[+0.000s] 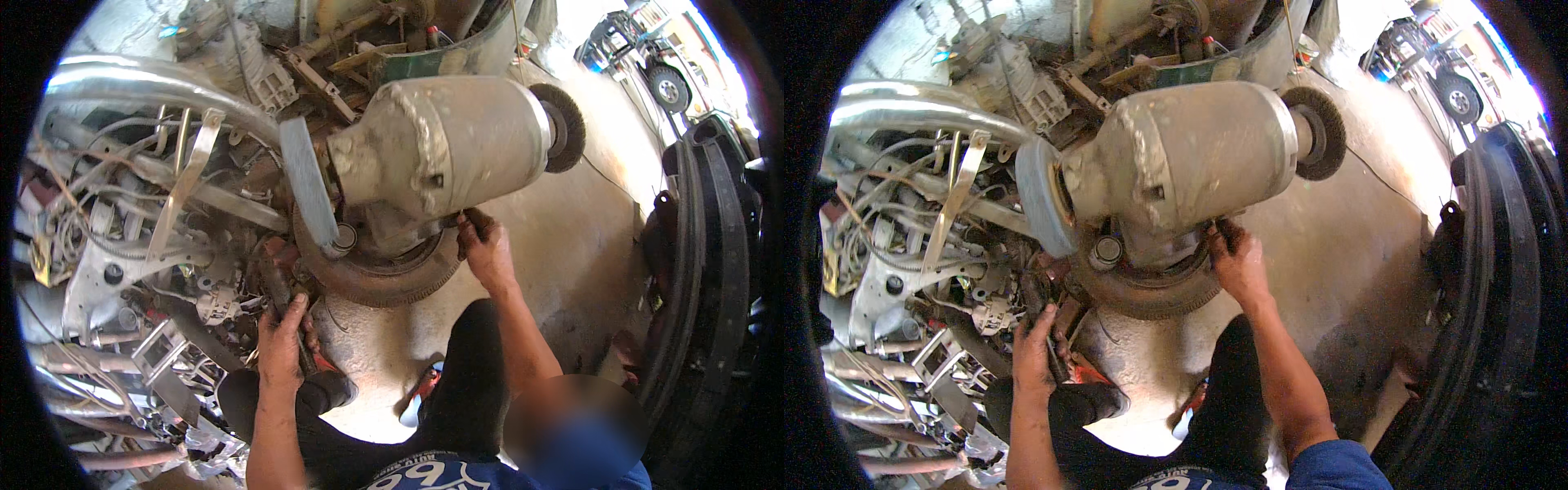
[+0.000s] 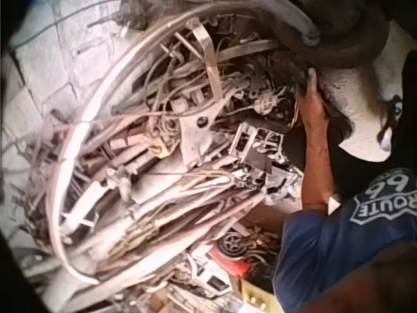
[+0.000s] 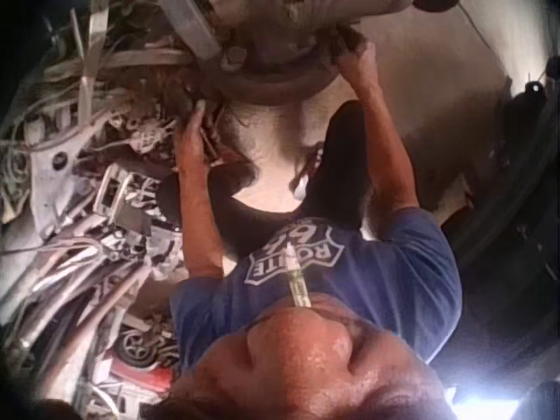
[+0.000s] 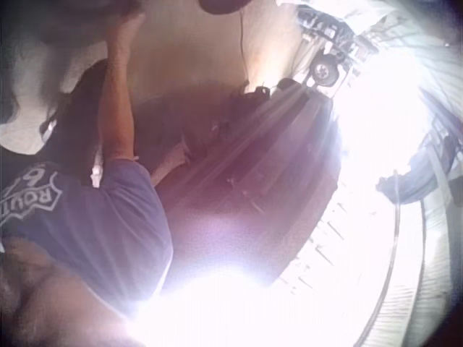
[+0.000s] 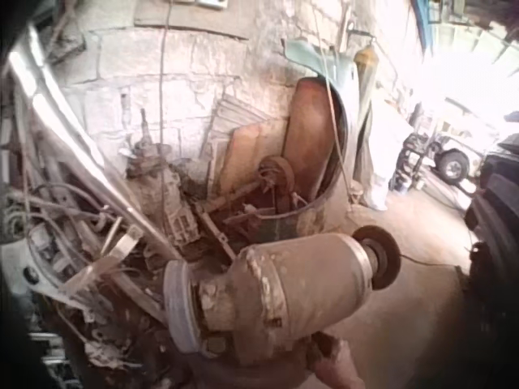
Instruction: The person washes a metal part at a sink, then walks through an auto repair shop and uses a bench grinder to smooth the metal part. The person holds the part with both hands and rotates it against the grinding wheel.
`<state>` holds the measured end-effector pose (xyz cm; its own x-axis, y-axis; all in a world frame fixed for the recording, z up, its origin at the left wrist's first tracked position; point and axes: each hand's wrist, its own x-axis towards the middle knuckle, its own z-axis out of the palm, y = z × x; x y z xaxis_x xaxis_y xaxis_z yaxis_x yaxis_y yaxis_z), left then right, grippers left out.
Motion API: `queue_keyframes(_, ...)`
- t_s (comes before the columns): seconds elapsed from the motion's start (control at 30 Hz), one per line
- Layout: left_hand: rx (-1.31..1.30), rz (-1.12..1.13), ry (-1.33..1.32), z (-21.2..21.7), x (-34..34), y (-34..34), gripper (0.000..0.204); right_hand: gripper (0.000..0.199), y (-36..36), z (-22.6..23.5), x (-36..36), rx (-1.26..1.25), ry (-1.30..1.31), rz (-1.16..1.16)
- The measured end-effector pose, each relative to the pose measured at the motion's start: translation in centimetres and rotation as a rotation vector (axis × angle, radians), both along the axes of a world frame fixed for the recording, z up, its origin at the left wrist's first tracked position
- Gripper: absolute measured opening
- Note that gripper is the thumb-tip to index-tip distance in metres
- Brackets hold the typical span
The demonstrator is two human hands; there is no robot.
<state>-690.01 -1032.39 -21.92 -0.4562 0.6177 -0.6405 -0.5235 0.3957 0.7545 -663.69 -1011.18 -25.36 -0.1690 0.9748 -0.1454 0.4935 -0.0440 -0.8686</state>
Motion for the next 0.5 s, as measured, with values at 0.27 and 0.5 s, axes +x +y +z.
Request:
queue_keyframes(0.27, 0.016, 0.042, 0.224, 3.8, 3.7, -3.7, 0.022, 0.035, -3.7, 1.1, -0.9, -0.02, 0.166, 0.061)
queue_keyframes(0.5, 0.087, 0.214, 0.302, 2.8, 5.0, -4.7, 0.028, 0.068, -5.0, 11.8, -9.5, 0.639, 0.051, 0.705)
